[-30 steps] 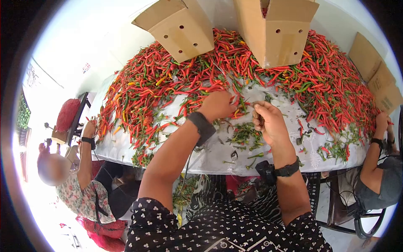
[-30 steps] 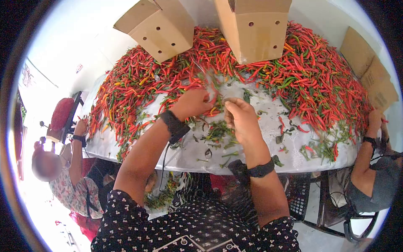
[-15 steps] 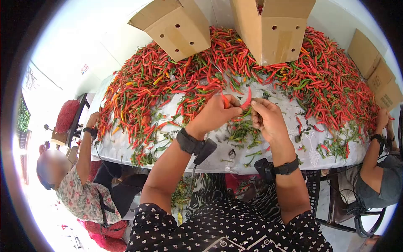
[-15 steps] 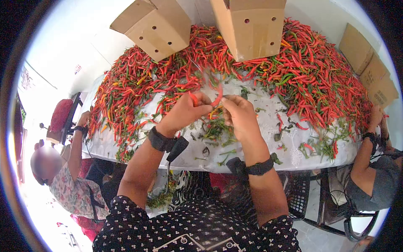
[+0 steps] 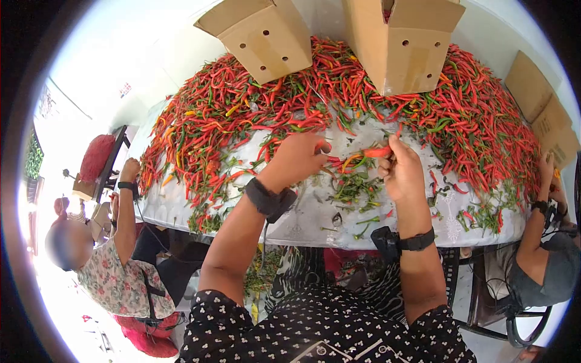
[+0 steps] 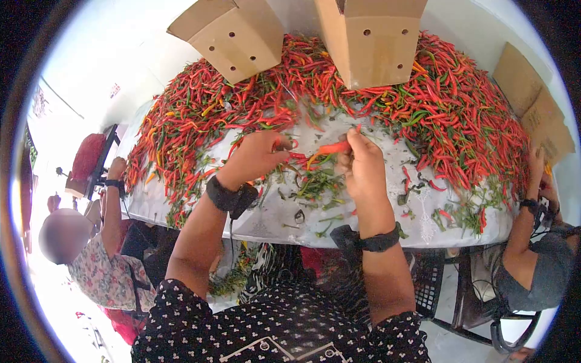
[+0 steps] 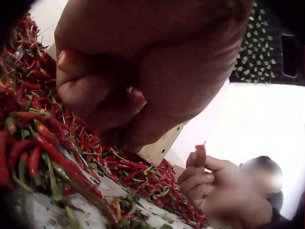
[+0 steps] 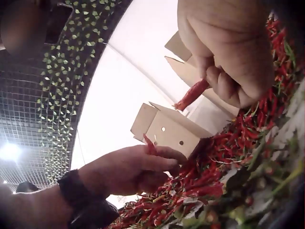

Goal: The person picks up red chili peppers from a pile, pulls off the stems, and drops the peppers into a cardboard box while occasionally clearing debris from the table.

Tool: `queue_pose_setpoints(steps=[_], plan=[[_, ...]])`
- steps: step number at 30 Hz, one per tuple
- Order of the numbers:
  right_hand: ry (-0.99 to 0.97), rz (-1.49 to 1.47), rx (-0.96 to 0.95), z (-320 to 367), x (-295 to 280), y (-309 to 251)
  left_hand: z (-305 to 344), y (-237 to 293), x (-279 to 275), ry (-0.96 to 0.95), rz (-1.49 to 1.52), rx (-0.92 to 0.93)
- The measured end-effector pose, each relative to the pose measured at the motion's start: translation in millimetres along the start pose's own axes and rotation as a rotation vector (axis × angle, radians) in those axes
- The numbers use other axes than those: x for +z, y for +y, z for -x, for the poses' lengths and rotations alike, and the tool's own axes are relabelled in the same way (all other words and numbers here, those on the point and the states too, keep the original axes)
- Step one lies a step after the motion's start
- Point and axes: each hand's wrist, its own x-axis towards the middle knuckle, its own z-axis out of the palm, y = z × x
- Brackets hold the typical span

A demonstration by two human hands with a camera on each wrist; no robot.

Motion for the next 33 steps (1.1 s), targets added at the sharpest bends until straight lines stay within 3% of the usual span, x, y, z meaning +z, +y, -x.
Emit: queue_pose_setpoints(steps=[2, 9, 12, 14, 16, 18, 20, 22, 24, 26, 33], plan=[[0.009, -0.085, 0.021, -1.2, -1.2, 0.9, -9.4, -9.5, 9.8, -0.013, -0.245, 0.151], [-0.047, -0.216, 0.21, -1.1, -3.2, -2.2, -20.5, -15.8, 31.5, -0.146, -0.597, 0.112], [-0.172, -0.277, 0.287, -5.2, -7.7, 4.1, -18.7, -13.0, 29.4, -0.032, -0.449, 0.192], [-0.077, -0.271, 0.255, -1.8, 0.8, 7.4, -20.3, 4.8, 16.3, -0.069, -0.065, -0.017], [-0.032, -0.261, 0.259, -2.4, 0.4, 10.0, -22.2, 10.2, 13.3, -0.027, 0.08, -0.016], [-0.02, -0.166, 0.218, -1.2, 4.3, 11.3, -23.5, 15.3, 10.2, -0.052, 0.423, 0.005], [-0.047, -0.138, 0.199, 0.2, 6.3, 13.5, -19.7, 25.6, 10.1, -0.065, 0.522, 0.041], [-0.077, -0.106, 0.187, -0.1, 9.5, 15.3, -14.3, 34.8, 8.6, -0.214, 0.878, -0.055], [-0.014, -0.076, 0.179, -0.5, 13.1, 17.3, -15.9, 26.4, 19.3, -0.246, 0.927, -0.059], [-0.033, -0.117, 0.213, 0.4, 15.1, 18.1, -15.9, 19.1, 27.4, -0.286, 1.168, -0.11], [-0.089, -0.141, 0.276, 1.2, 15.2, 23.1, -12.9, 8.9, 37.2, -0.325, 1.337, -0.138]])
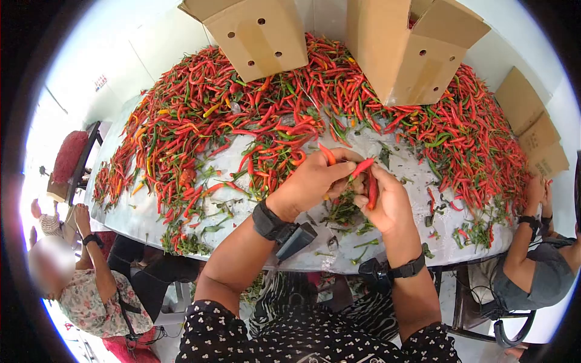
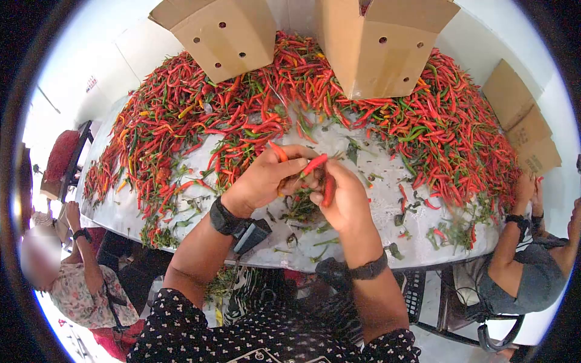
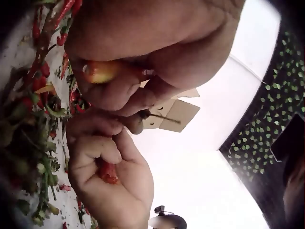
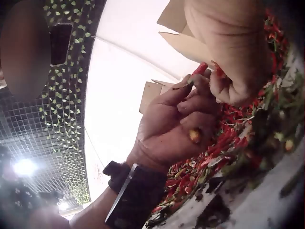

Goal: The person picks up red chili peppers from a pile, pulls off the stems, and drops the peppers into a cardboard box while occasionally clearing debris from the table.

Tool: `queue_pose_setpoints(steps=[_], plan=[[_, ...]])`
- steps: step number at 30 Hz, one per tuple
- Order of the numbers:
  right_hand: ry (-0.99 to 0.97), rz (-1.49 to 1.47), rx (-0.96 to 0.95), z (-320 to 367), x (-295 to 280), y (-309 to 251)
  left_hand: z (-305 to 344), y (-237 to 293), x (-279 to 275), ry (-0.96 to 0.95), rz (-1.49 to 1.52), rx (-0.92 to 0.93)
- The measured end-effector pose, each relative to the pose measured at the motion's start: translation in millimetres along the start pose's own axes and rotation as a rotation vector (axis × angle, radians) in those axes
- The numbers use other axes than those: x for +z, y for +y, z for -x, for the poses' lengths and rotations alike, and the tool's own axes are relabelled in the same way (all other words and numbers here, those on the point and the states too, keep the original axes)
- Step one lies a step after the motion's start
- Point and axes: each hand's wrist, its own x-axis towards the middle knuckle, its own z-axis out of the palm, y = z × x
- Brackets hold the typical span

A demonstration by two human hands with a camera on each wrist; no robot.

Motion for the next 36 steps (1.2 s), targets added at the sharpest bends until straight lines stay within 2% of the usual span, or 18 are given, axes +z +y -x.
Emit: queue_pose_setpoints(steps=[2, 6, 7, 9, 11, 12, 14, 18, 22, 25, 27, 29, 33, 34, 36], plan=[[-0.011, 0.029, -0.021, 3.0, 3.1, -1.8, -1.0, -3.7, -0.6, 0.06, 0.088, 0.038], [-0.036, 0.195, -0.112, 4.9, 4.8, -1.1, -2.4, -9.0, -4.0, 0.019, 0.157, 0.054], [-0.037, 0.195, -0.113, 5.3, 6.8, -0.3, -2.8, -9.6, -3.1, 0.039, 0.127, 0.053], [0.072, 0.276, -0.245, 6.5, 11.4, 0.1, -3.7, -8.5, -2.1, 0.055, 0.095, 0.053], [0.08, 0.3, -0.297, 6.8, 9.7, -1.8, -1.8, -6.2, -0.5, 0.084, -0.091, 0.03], [0.088, 0.323, -0.347, 7.5, 8.6, -2.5, -0.6, -5.1, 1.7, 0.08, -0.089, 0.028], [0.123, 0.359, -0.374, 9.2, 11.3, -2.8, 1.9, -1.3, 6.2, 0.112, -0.23, 0.038], [0.153, 0.448, -0.456, 10.1, 14.5, -0.4, 3.4, 1.1, 11.0, 0.166, -0.301, 0.072], [0.154, 0.446, -0.465, 11.1, 15.2, -1.1, 3.5, -0.4, 9.2, 0.126, -0.425, 0.156], [0.141, 0.391, -0.406, 10.7, 11.6, -2.5, 5.3, 1.6, 10.2, 0.107, -0.481, 0.178], [0.064, 0.297, -0.336, 9.9, 7.3, -4.3, 4.7, 0.0, 9.8, 0.107, -0.515, 0.186], [0.069, 0.256, -0.297, 11.5, 8.2, -5.9, 1.8, -5.8, 7.7, 0.088, -0.512, 0.302], [0.063, 0.187, -0.241, 11.0, 6.0, -6.6, 2.8, -5.2, 7.4, 0.09, -0.517, 0.246], [0.062, 0.186, -0.241, 11.1, 7.1, -6.0, 1.8, -6.6, 6.4, 0.092, -0.521, 0.24], [0.135, 0.337, -0.383, 11.5, 11.5, -3.3, 2.4, -4.6, 7.6, 0.095, -0.526, 0.234]])
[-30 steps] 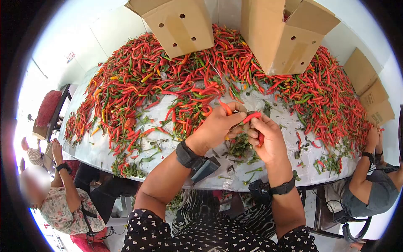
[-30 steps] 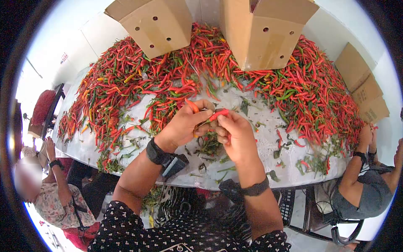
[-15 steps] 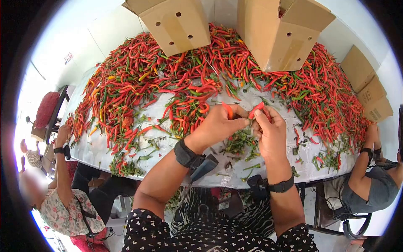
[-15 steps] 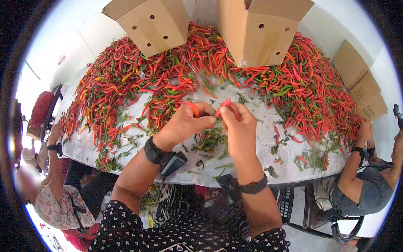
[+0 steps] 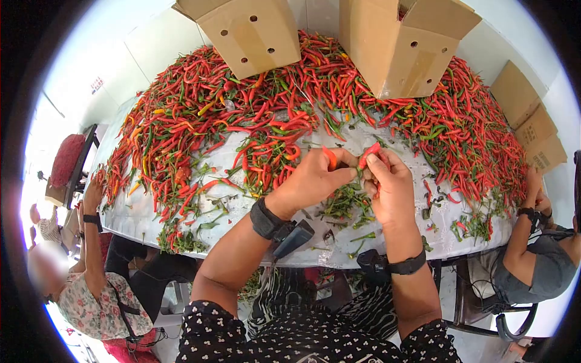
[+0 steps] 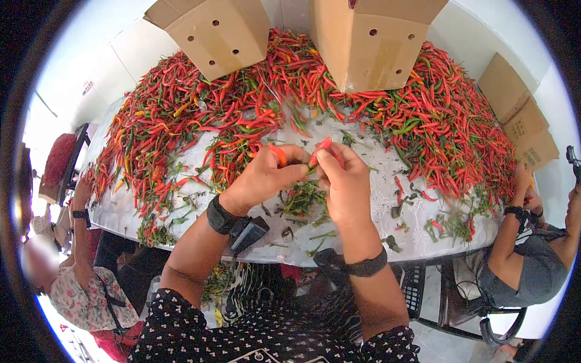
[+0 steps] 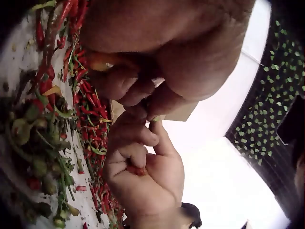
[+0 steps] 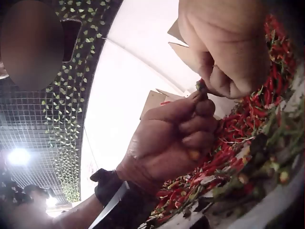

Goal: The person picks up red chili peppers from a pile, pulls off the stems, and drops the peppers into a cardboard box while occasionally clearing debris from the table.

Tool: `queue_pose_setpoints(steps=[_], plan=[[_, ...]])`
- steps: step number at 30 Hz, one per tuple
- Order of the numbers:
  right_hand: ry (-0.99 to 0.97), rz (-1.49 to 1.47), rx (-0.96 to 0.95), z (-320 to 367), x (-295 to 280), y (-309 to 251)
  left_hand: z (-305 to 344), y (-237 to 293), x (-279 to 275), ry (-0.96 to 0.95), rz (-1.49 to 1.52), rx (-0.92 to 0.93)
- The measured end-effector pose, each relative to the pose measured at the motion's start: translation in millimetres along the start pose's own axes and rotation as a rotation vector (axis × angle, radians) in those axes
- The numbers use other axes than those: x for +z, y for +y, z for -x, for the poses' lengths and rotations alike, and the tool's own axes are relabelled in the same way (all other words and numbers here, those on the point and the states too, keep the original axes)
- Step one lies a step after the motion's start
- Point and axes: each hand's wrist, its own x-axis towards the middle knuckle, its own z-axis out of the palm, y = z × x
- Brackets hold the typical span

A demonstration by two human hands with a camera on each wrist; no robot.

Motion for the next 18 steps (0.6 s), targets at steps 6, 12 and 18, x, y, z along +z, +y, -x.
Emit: queue_pose_setpoints(steps=[6, 12, 18], plan=[[0.088, 0.25, -0.209, 1.6, 6.2, 9.0, 1.6, 8.2, -0.6, 0.005, 0.007, -0.175], [0.045, 0.204, -0.148, 4.1, 4.8, 8.7, 2.7, 4.5, 1.3, 0.062, -0.085, -0.025], [-0.011, -0.067, 0.001, 1.0, -1.2, 10.7, 2.4, 10.7, -1.1, 0.02, -0.122, -0.018]])
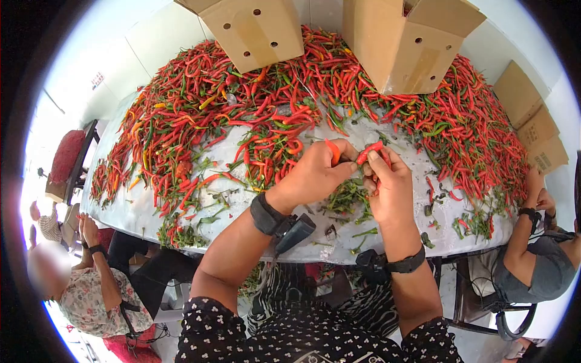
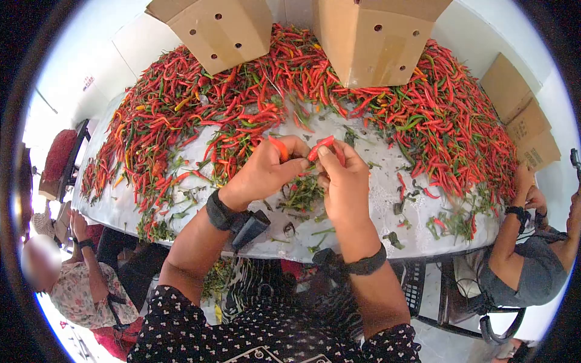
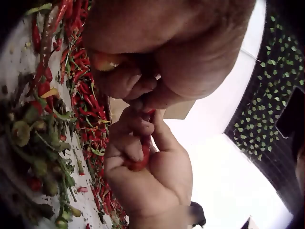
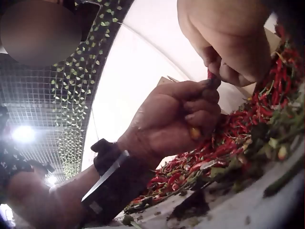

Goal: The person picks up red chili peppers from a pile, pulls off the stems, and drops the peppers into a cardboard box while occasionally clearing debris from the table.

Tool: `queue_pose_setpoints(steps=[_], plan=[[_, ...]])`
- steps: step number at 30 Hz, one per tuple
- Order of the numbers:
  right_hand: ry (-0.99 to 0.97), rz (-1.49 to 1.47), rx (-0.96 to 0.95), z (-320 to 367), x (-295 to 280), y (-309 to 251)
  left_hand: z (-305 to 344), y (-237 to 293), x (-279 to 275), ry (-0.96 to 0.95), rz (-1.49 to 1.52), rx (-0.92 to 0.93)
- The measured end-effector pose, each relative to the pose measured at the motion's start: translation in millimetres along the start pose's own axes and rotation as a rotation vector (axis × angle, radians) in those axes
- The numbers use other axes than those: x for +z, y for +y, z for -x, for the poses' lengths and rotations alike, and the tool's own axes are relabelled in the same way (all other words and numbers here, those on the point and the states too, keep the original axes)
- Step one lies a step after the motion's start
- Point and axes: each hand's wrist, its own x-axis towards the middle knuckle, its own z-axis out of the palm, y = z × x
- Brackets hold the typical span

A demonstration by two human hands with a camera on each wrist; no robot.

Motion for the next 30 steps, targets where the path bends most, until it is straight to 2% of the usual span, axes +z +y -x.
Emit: queue_pose_setpoints(steps=[7, 9, 11, 14, 17, 21, 27, 30], plan=[[-0.027, -0.155, 0.148, -2.6, -3.2, -8.9, -0.2, -6.5, 4.1, -0.025, 0.026, 0.073], [0.001, -0.153, 0.132, -2.7, -1.6, -10.5, -1.0, -6.2, 5.2, -0.014, 0.014, 0.088], [-0.004, -0.167, 0.12, -4.5, -4.1, -8.8, -1.1, -4.4, 4.3, 0.04, 0.101, -0.074], [-0.028, -0.172, 0.099, -6.2, -6.8, -6.4, -3.9, -7.8, 3.9, 0.061, 0.099, -0.012], [-0.036, -0.118, 0.069, -4.0, -2.8, -7.7, -2.1, -4.3, 3.4, 0.062, 0.121, -0.082], [-0.063, -0.051, 0.013, -3.4, -2.0, -5.1, -1.9, -4.8, 3.2, 0.054, 0.118, -0.035], [-0.059, -0.041, 0.029, -0.2, 1.7, -7.3, -1.0, -5.2, 6.0, 0.086, 0.151, -0.032], [-0.07, -0.027, -0.01, -2.2, -1.5, -7.2, -1.3, -3.5, 5.9, 0.08, 0.283, -0.119]])
